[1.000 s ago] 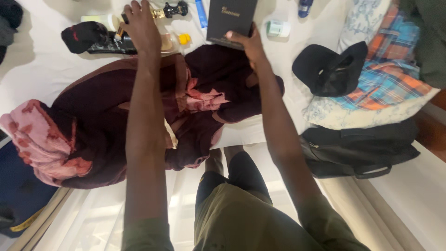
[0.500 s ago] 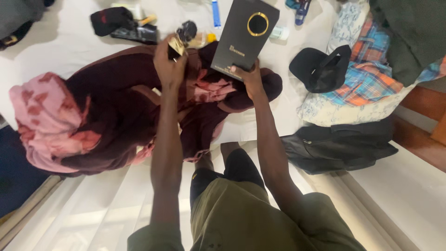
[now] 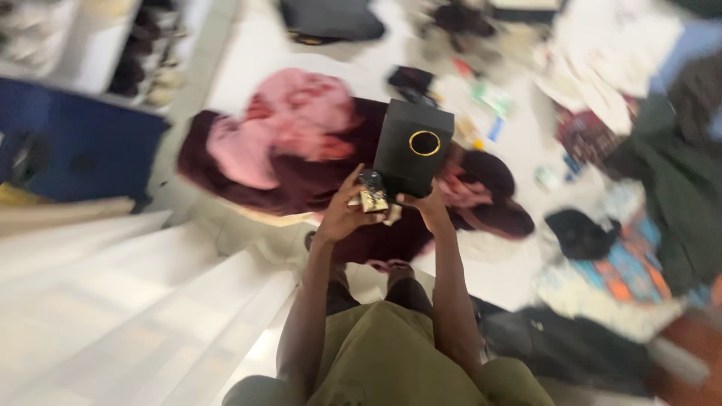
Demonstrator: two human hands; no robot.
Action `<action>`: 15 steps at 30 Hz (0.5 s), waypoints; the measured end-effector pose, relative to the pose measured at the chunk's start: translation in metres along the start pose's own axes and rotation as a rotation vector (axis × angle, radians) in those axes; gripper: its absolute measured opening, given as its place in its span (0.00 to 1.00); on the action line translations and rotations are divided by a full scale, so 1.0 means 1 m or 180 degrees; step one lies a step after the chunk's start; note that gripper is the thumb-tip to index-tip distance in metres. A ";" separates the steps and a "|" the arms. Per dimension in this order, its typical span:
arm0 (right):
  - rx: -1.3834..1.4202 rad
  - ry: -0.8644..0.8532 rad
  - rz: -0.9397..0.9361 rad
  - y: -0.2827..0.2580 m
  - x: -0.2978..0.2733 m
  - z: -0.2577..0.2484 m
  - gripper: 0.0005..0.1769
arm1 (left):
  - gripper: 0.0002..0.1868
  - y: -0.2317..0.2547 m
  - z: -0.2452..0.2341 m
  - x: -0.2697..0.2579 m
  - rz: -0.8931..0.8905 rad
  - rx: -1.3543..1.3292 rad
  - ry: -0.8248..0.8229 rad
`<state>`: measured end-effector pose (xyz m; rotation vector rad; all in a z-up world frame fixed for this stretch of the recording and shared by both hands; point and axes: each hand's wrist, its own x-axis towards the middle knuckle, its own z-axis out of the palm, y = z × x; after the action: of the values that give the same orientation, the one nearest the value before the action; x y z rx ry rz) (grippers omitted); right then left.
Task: The person picks up a cap, a black t-shirt, and a gray piece of clothing from a bed and places them on a vanity. The person also moves several bottles and a container of wipes on the vanity.
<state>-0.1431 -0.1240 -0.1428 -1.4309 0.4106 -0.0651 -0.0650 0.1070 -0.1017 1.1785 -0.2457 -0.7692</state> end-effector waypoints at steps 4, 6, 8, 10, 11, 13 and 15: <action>0.0399 -0.0727 0.0251 -0.023 0.016 0.134 0.43 | 0.38 0.044 -0.089 -0.069 0.0885 0.0957 0.0386; 0.0452 -0.1010 0.0334 -0.030 0.026 0.198 0.44 | 0.36 0.068 -0.135 -0.103 0.0870 0.1470 0.0712; 0.0542 -0.1469 0.0284 -0.037 0.033 0.258 0.43 | 0.36 0.087 -0.171 -0.138 0.0862 0.1306 0.1030; 0.0520 -0.1842 0.0281 -0.045 0.041 0.315 0.43 | 0.35 0.107 -0.207 -0.166 0.0874 0.1154 0.1329; 0.0509 -0.2078 0.0312 -0.046 0.043 0.338 0.44 | 0.36 0.114 -0.224 -0.181 0.0841 0.0947 0.1477; -0.0110 -0.2154 0.0619 -0.047 0.049 0.380 0.45 | 0.36 0.124 -0.255 -0.210 0.0870 0.0730 0.1701; -0.0752 -0.2185 0.0881 -0.046 0.061 0.417 0.46 | 0.40 0.133 -0.282 -0.234 0.1324 0.1409 0.1871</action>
<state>0.0533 0.2462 -0.0778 -1.5132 0.0409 0.7010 -0.0240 0.4904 -0.0435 1.6481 -0.1619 0.0206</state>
